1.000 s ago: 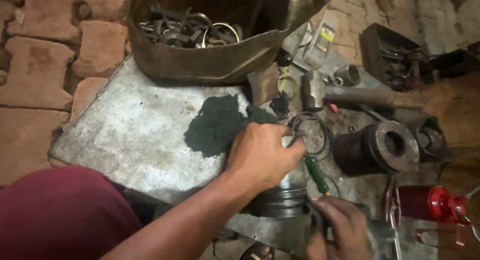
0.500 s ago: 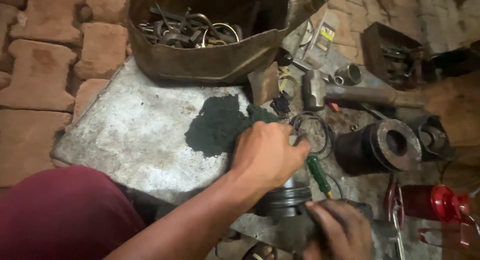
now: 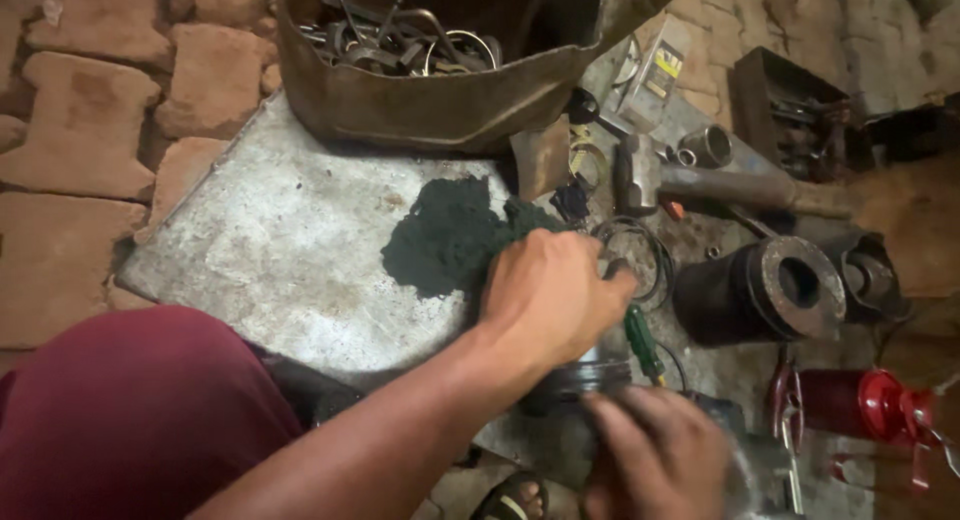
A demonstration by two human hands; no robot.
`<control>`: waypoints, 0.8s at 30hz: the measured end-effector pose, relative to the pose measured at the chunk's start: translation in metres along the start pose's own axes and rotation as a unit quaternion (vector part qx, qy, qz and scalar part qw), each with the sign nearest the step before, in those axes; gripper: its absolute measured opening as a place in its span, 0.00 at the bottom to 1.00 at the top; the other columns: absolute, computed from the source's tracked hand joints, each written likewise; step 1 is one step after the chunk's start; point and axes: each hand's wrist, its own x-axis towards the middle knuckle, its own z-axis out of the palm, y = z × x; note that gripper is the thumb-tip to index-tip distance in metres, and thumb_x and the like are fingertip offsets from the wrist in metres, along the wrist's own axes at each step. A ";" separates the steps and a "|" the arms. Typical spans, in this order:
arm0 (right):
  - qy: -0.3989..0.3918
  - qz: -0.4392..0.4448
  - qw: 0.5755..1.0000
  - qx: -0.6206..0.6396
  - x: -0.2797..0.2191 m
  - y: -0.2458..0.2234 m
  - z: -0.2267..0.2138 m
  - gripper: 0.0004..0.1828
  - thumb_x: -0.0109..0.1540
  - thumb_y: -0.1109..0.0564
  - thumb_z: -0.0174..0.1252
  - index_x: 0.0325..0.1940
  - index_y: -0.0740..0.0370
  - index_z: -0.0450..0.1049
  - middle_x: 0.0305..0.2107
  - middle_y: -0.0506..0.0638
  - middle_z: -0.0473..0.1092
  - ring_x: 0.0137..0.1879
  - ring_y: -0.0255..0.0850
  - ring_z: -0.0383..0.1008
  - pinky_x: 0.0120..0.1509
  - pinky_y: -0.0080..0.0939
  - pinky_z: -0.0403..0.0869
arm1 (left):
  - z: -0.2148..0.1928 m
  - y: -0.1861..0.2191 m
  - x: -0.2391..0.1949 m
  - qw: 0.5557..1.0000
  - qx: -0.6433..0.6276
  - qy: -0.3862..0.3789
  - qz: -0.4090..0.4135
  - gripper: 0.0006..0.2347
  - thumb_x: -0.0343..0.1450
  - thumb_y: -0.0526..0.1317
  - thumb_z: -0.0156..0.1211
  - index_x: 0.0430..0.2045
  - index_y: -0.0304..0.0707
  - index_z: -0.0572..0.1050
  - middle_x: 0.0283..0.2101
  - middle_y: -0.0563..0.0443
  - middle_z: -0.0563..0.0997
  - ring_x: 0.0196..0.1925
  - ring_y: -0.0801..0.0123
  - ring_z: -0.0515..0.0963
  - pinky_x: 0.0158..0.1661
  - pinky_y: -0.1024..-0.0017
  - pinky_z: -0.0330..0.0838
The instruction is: The person cleans and services an engine piston by hand, wiping it with a cloth and installing metal rings onto the piston head.
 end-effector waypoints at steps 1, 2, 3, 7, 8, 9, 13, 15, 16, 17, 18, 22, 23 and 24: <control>0.007 -0.021 1.000 -0.014 -0.002 -0.002 -0.002 0.25 0.47 0.61 0.61 0.50 0.52 0.78 0.44 0.52 0.73 0.50 0.53 0.75 0.55 0.50 0.73 | 0.000 -0.001 -0.001 1.000 -0.002 0.001 0.004 0.17 0.63 0.51 0.61 0.32 0.35 0.84 0.34 0.30 0.83 0.39 0.39 0.84 0.45 0.53 0.77; -0.002 -0.025 0.999 -0.025 -0.002 0.000 -0.004 0.26 0.46 0.59 0.61 0.50 0.52 0.78 0.44 0.53 0.73 0.50 0.53 0.75 0.56 0.52 0.72 | -0.001 0.000 0.000 1.000 -0.007 0.005 0.012 0.18 0.62 0.51 0.61 0.33 0.36 0.84 0.34 0.30 0.83 0.39 0.39 0.84 0.45 0.53 0.77; -0.011 -0.030 0.999 -0.036 -0.003 0.004 -0.008 0.28 0.45 0.56 0.61 0.51 0.52 0.78 0.44 0.54 0.72 0.50 0.54 0.74 0.56 0.53 0.72 | 0.000 0.001 0.001 1.000 -0.012 0.009 0.020 0.18 0.62 0.51 0.61 0.34 0.37 0.83 0.33 0.30 0.83 0.38 0.40 0.84 0.44 0.54 0.77; -0.039 0.167 0.985 0.007 -0.005 0.013 -0.010 0.28 0.46 0.66 0.57 0.50 0.53 0.78 0.45 0.54 0.75 0.47 0.49 0.74 0.52 0.49 0.73 | -0.001 -0.004 0.002 1.000 0.001 0.003 0.004 0.18 0.64 0.51 0.60 0.32 0.34 0.84 0.34 0.29 0.83 0.39 0.39 0.84 0.46 0.53 0.77; -0.030 0.132 0.991 0.019 -0.005 0.014 -0.010 0.28 0.46 0.65 0.57 0.51 0.53 0.77 0.44 0.54 0.74 0.48 0.50 0.74 0.53 0.50 0.73 | 0.001 -0.005 0.002 1.000 0.002 0.000 0.003 0.18 0.64 0.51 0.60 0.32 0.34 0.84 0.34 0.29 0.83 0.39 0.39 0.84 0.46 0.53 0.77; -0.020 0.097 0.995 0.032 -0.004 0.014 -0.007 0.28 0.46 0.64 0.57 0.51 0.54 0.76 0.44 0.55 0.74 0.50 0.51 0.74 0.54 0.51 0.73 | 0.002 -0.005 0.002 1.000 0.002 -0.003 0.001 0.18 0.64 0.51 0.60 0.31 0.34 0.84 0.34 0.29 0.83 0.39 0.38 0.84 0.46 0.53 0.77; -0.039 -0.098 0.994 0.036 0.009 -0.007 0.006 0.25 0.50 0.58 0.68 0.53 0.50 0.78 0.42 0.53 0.74 0.50 0.51 0.75 0.53 0.53 0.72 | 0.004 -0.004 0.002 1.000 0.007 -0.001 0.012 0.18 0.63 0.52 0.61 0.31 0.34 0.84 0.34 0.30 0.83 0.39 0.39 0.84 0.45 0.52 0.77; -0.037 -0.112 0.993 0.020 0.023 -0.013 -0.002 0.26 0.49 0.58 0.63 0.53 0.52 0.77 0.44 0.55 0.74 0.50 0.53 0.74 0.53 0.53 0.72 | 0.005 0.002 0.003 0.999 0.030 -0.006 0.019 0.18 0.64 0.52 0.60 0.32 0.35 0.83 0.34 0.31 0.83 0.39 0.40 0.84 0.45 0.52 0.77; -0.034 -0.127 0.991 0.021 0.033 -0.013 -0.003 0.26 0.49 0.58 0.61 0.53 0.53 0.77 0.44 0.56 0.74 0.50 0.54 0.74 0.53 0.53 0.72 | 0.001 0.000 0.005 1.000 0.019 -0.005 0.021 0.18 0.65 0.52 0.60 0.31 0.35 0.84 0.34 0.30 0.83 0.39 0.39 0.84 0.45 0.52 0.77; -0.029 -0.094 0.995 0.011 0.042 -0.010 -0.006 0.26 0.49 0.59 0.60 0.52 0.54 0.77 0.44 0.56 0.74 0.50 0.53 0.74 0.54 0.52 0.72 | -0.001 0.000 0.005 1.000 0.008 -0.003 0.023 0.18 0.65 0.53 0.60 0.31 0.35 0.84 0.34 0.30 0.83 0.40 0.39 0.84 0.46 0.52 0.76; -0.027 -0.054 0.998 0.004 0.043 -0.007 -0.012 0.26 0.49 0.59 0.59 0.52 0.55 0.77 0.44 0.57 0.74 0.50 0.53 0.74 0.56 0.52 0.72 | -0.001 -0.002 0.001 1.000 0.000 -0.007 0.020 0.18 0.65 0.53 0.60 0.30 0.35 0.85 0.33 0.30 0.83 0.40 0.39 0.84 0.46 0.52 0.76; -0.028 0.081 0.995 0.047 0.012 0.025 -0.017 0.24 0.51 0.61 0.58 0.52 0.55 0.77 0.45 0.58 0.73 0.53 0.51 0.75 0.59 0.49 0.72 | 0.000 -0.002 0.004 1.000 -0.014 -0.026 0.006 0.18 0.64 0.52 0.59 0.32 0.34 0.84 0.33 0.30 0.83 0.38 0.41 0.85 0.46 0.54 0.77; -0.044 0.075 0.995 0.057 -0.003 0.036 -0.015 0.24 0.51 0.61 0.58 0.53 0.55 0.77 0.45 0.57 0.73 0.53 0.51 0.75 0.59 0.49 0.72 | 0.001 -0.002 0.005 0.999 -0.014 -0.032 0.002 0.18 0.64 0.52 0.59 0.33 0.35 0.84 0.32 0.31 0.83 0.38 0.40 0.85 0.45 0.54 0.77; -0.060 0.073 0.993 0.073 -0.020 0.045 -0.006 0.24 0.51 0.60 0.58 0.53 0.55 0.77 0.46 0.57 0.74 0.53 0.51 0.75 0.59 0.49 0.72 | 0.000 -0.003 0.005 0.999 -0.012 -0.034 -0.005 0.18 0.64 0.52 0.59 0.33 0.35 0.83 0.32 0.31 0.83 0.38 0.40 0.85 0.45 0.54 0.77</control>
